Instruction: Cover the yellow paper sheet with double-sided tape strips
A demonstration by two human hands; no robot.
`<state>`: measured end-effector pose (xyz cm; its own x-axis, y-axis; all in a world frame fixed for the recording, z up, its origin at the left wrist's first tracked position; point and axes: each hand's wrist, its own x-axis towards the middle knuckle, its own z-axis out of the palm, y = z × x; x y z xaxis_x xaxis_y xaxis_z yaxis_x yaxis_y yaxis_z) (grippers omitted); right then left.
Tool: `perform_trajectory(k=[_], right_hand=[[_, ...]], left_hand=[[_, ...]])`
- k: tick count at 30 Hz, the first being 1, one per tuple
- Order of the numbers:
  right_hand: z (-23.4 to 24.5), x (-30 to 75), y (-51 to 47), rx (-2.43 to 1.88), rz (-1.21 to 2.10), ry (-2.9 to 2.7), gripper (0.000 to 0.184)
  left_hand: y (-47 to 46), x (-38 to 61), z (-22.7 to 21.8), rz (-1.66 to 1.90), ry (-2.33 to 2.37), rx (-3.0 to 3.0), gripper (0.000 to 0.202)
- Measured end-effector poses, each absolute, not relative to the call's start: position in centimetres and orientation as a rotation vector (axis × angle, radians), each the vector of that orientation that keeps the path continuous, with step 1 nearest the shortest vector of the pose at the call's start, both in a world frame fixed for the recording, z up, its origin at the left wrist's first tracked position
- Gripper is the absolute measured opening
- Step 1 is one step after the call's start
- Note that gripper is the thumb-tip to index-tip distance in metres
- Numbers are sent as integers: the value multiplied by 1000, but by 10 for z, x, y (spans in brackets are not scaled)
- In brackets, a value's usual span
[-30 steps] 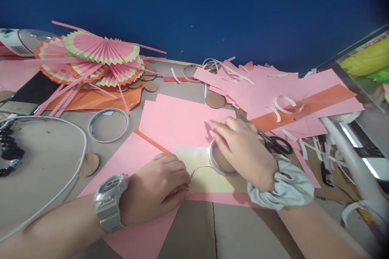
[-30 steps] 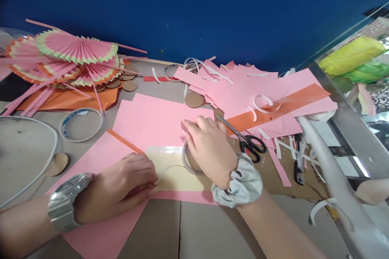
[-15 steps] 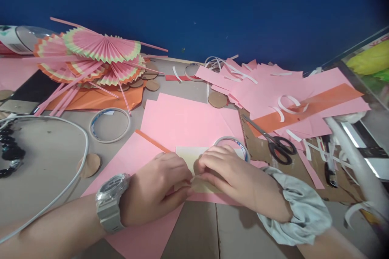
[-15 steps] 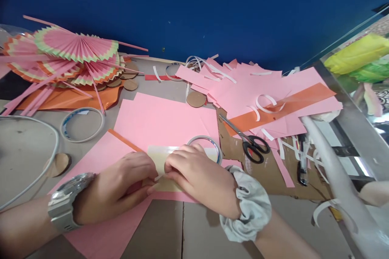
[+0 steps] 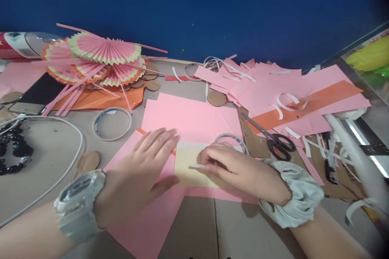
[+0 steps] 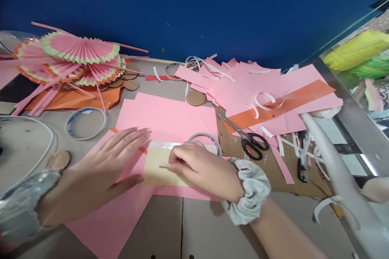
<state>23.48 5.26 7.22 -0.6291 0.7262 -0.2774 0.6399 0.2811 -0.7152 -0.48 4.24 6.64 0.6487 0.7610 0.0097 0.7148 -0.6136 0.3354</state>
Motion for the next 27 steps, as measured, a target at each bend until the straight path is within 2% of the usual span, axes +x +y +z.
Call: perform_trajectory(k=[1,2,8,11,14,18,20,24,27], right_hand=[[73,235,52,-1300,1270,-2443,20],[73,236,51,-1300,1261,-2454,20],[75,233,49,-1302,1180,-2505,17],[73,230,50,-1312,1173,-2491,18],[71,224,50,-1370,1108,-2486,21],[73,217,50,-1463,1005,-2487,21],[76,217,50,-1481,1024,-2493,22],[79,215,50,-1506,1070,-2475,21],[77,209,50,-1529,1003,-2487,20]], left_hand=[[38,-8,61,166,1179,2647,66],[34,-11,55,120,1159,2702,72],[26,-31,34,-7,1335,2778,77],[27,-33,34,42,1497,2774,76],[29,-27,37,77,1564,2800,64],[32,-19,44,8,1058,2917,61],[32,-15,46,-29,887,2906,69],[23,-10,43,-4,968,2823,94],[14,-10,41,43,940,2765,101]])
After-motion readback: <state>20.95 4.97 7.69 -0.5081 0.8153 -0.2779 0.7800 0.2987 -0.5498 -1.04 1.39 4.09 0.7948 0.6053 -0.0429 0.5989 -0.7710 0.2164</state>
